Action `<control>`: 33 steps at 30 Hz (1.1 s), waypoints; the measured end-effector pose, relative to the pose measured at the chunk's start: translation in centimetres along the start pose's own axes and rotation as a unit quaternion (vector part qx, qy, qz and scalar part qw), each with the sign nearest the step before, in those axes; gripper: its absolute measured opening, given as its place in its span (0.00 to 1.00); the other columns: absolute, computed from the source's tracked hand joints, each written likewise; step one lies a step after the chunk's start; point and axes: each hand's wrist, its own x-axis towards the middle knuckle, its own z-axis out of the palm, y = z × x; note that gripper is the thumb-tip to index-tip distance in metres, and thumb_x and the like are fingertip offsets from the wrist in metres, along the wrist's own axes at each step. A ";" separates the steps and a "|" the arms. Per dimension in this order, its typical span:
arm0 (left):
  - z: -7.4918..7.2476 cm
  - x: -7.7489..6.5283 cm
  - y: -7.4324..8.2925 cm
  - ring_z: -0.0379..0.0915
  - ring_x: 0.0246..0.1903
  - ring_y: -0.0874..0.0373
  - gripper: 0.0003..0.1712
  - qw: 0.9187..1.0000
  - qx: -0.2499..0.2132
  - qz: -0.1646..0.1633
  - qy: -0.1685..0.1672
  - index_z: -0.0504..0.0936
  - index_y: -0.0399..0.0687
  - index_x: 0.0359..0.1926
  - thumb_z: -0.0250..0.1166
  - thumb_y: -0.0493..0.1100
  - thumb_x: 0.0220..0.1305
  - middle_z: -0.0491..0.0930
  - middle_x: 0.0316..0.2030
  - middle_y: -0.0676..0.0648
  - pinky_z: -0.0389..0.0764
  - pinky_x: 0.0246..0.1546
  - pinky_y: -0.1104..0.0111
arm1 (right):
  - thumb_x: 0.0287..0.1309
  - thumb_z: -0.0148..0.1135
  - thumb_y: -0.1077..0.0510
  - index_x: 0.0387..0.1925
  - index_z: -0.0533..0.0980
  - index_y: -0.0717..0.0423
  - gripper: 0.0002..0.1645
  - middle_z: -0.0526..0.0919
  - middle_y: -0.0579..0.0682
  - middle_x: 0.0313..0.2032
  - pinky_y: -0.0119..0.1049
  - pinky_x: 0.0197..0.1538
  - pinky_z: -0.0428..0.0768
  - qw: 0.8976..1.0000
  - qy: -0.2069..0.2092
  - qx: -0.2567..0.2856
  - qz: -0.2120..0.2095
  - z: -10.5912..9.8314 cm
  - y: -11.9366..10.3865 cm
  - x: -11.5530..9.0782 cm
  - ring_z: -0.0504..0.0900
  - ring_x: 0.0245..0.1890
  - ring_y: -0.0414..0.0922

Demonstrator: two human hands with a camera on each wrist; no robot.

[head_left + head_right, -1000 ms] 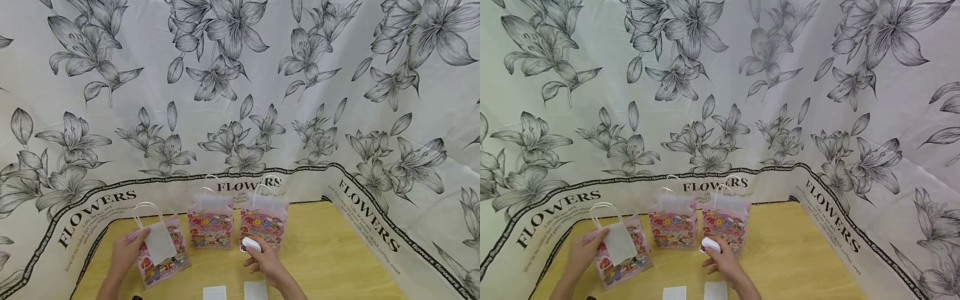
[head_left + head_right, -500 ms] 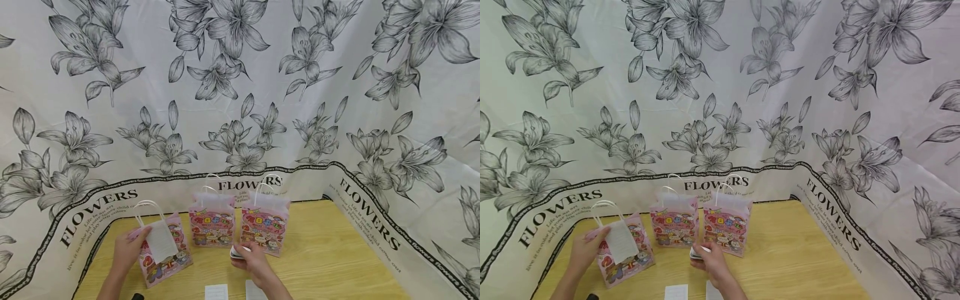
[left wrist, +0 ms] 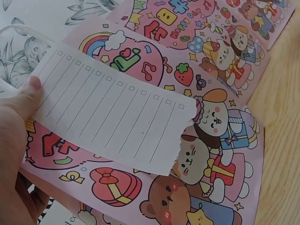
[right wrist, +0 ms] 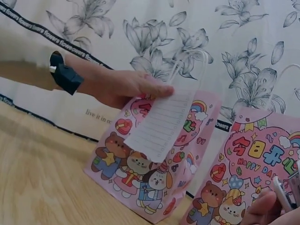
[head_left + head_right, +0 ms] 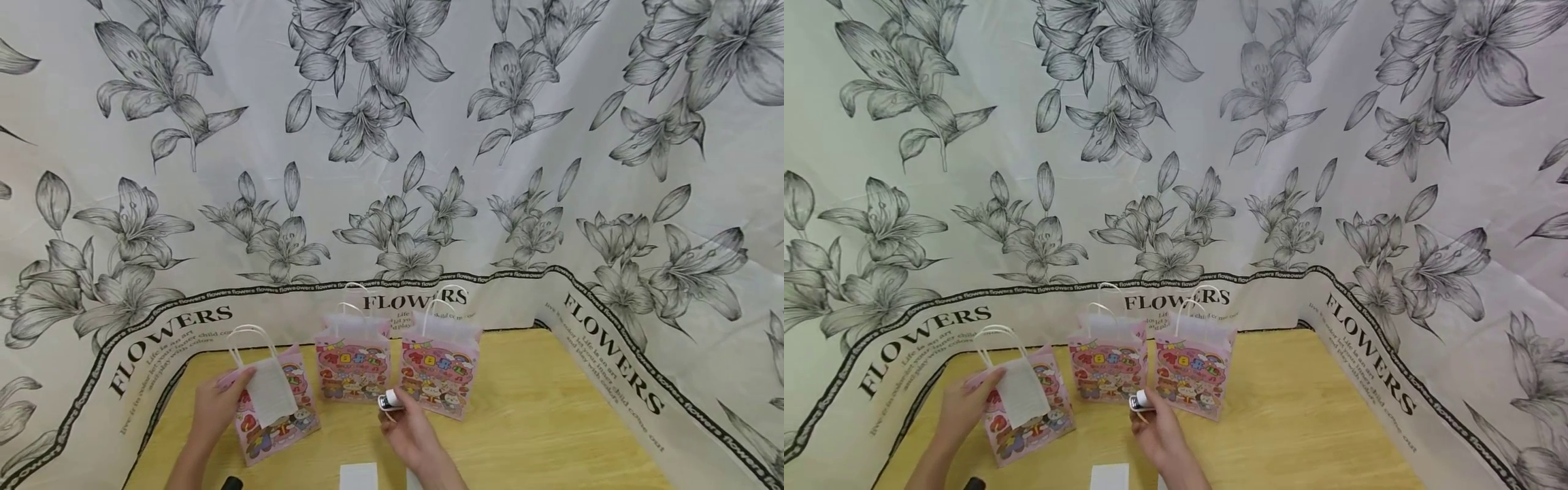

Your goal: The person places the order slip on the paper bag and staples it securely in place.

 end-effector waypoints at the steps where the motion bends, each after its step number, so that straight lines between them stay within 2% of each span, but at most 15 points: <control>1: 0.1 0.1 0.1 0.77 0.16 0.57 0.22 1.000 0.004 0.001 0.000 0.86 0.34 0.35 0.70 0.53 0.60 0.83 0.21 0.43 0.77 0.17 0.69 | 0.73 0.48 0.52 0.54 0.62 0.62 0.18 0.73 0.54 0.41 0.27 0.40 0.71 1.000 -0.010 0.007 0.005 0.3 0.0 0.0 0.75 0.36 0.43; 3: 0.1 0.3 0.3 0.77 0.16 0.57 0.23 1.000 0.005 0.001 0.000 0.86 0.35 0.34 0.70 0.55 0.60 0.82 0.20 0.44 0.76 0.17 0.69 | 0.74 0.47 0.54 0.57 0.57 0.63 0.20 0.70 0.55 0.43 0.30 0.44 0.73 0.999 -0.029 0.006 0.017 1.0 0.0 0.2 0.75 0.39 0.45; 5: 0.2 0.4 0.4 0.76 0.16 0.57 0.23 1.000 0.003 0.002 0.000 0.86 0.35 0.33 0.70 0.55 0.60 0.81 0.19 0.44 0.76 0.16 0.69 | 0.74 0.47 0.55 0.58 0.57 0.64 0.21 0.70 0.56 0.44 0.32 0.46 0.74 0.998 -0.049 -0.015 0.028 1.8 0.0 0.3 0.76 0.41 0.46; 8: 0.4 0.4 0.5 0.77 0.16 0.56 0.24 1.000 -0.011 0.000 -0.006 0.86 0.34 0.35 0.69 0.55 0.60 0.82 0.20 0.42 0.77 0.16 0.68 | 0.72 0.52 0.54 0.50 0.65 0.61 0.15 0.75 0.52 0.40 0.30 0.44 0.74 0.995 -0.075 -0.048 0.045 3.1 0.1 0.5 0.77 0.41 0.45; 12: 0.5 0.4 0.3 0.78 0.17 0.56 0.24 1.000 -0.021 -0.004 -0.013 0.86 0.34 0.36 0.69 0.55 0.61 0.83 0.21 0.43 0.78 0.16 0.68 | 0.70 0.56 0.50 0.56 0.65 0.60 0.22 0.76 0.51 0.41 0.29 0.39 0.72 0.988 -0.108 -0.094 0.057 5.1 0.3 0.9 0.77 0.40 0.45; 16: 0.5 0.2 0.1 0.78 0.16 0.56 0.25 1.000 -0.015 -0.003 -0.009 0.87 0.34 0.35 0.69 0.56 0.60 0.82 0.20 0.44 0.77 0.16 0.68 | 0.71 0.54 0.49 0.61 0.62 0.66 0.29 0.76 0.53 0.42 0.29 0.37 0.76 0.973 -0.149 -0.165 0.061 7.8 0.8 1.4 0.80 0.38 0.44; 19: 0.5 0.2 0.0 0.77 0.17 0.57 0.24 1.000 -0.008 0.004 0.000 0.87 0.35 0.34 0.69 0.56 0.60 0.83 0.21 0.44 0.76 0.17 0.69 | 0.73 0.50 0.48 0.60 0.62 0.69 0.30 0.76 0.53 0.40 0.28 0.34 0.78 0.959 -0.180 -0.207 0.073 9.9 1.2 1.8 0.82 0.34 0.42; 22: 0.4 0.3 0.0 0.77 0.17 0.58 0.23 1.000 -0.008 0.004 0.004 0.87 0.37 0.33 0.70 0.56 0.60 0.82 0.21 0.45 0.77 0.18 0.69 | 0.75 0.45 0.49 0.61 0.59 0.68 0.28 0.73 0.54 0.39 0.28 0.34 0.78 0.950 -0.204 -0.221 0.085 11.8 1.3 2.1 0.81 0.31 0.42; 25: 0.4 0.3 0.2 0.77 0.17 0.57 0.24 1.000 -0.007 0.002 0.000 0.86 0.36 0.33 0.70 0.57 0.59 0.82 0.20 0.45 0.77 0.17 0.69 | 0.75 0.45 0.57 0.64 0.56 0.67 0.24 0.70 0.56 0.42 0.29 0.36 0.77 0.945 -0.222 -0.224 0.089 13.4 1.1 2.5 0.79 0.34 0.43; 29: 0.2 0.3 0.2 0.75 0.17 0.58 0.24 1.000 0.004 0.000 -0.010 0.86 0.36 0.33 0.69 0.57 0.60 0.81 0.19 0.46 0.76 0.17 0.68 | 0.71 0.49 0.67 0.67 0.54 0.70 0.28 0.72 0.62 0.48 0.35 0.44 0.80 0.930 -0.255 -0.254 0.066 14.6 0.8 3.1 0.82 0.42 0.49; 31: 0.0 0.1 0.2 0.75 0.17 0.58 0.24 1.000 0.013 0.003 -0.014 0.86 0.36 0.32 0.68 0.57 0.61 0.80 0.19 0.46 0.76 0.17 0.68 | 0.68 0.54 0.69 0.67 0.57 0.68 0.30 0.75 0.62 0.50 0.41 0.48 0.80 0.919 -0.263 -0.293 0.030 15.1 0.9 3.4 0.82 0.44 0.51; 33: -0.2 0.0 0.3 0.76 0.17 0.57 0.25 1.000 0.015 0.000 -0.022 0.85 0.37 0.31 0.68 0.58 0.61 0.80 0.19 0.46 0.76 0.17 0.68 | 0.64 0.60 0.67 0.65 0.64 0.65 0.29 0.79 0.58 0.49 0.43 0.47 0.81 0.900 -0.251 -0.355 -0.025 15.7 1.1 3.7 0.83 0.44 0.49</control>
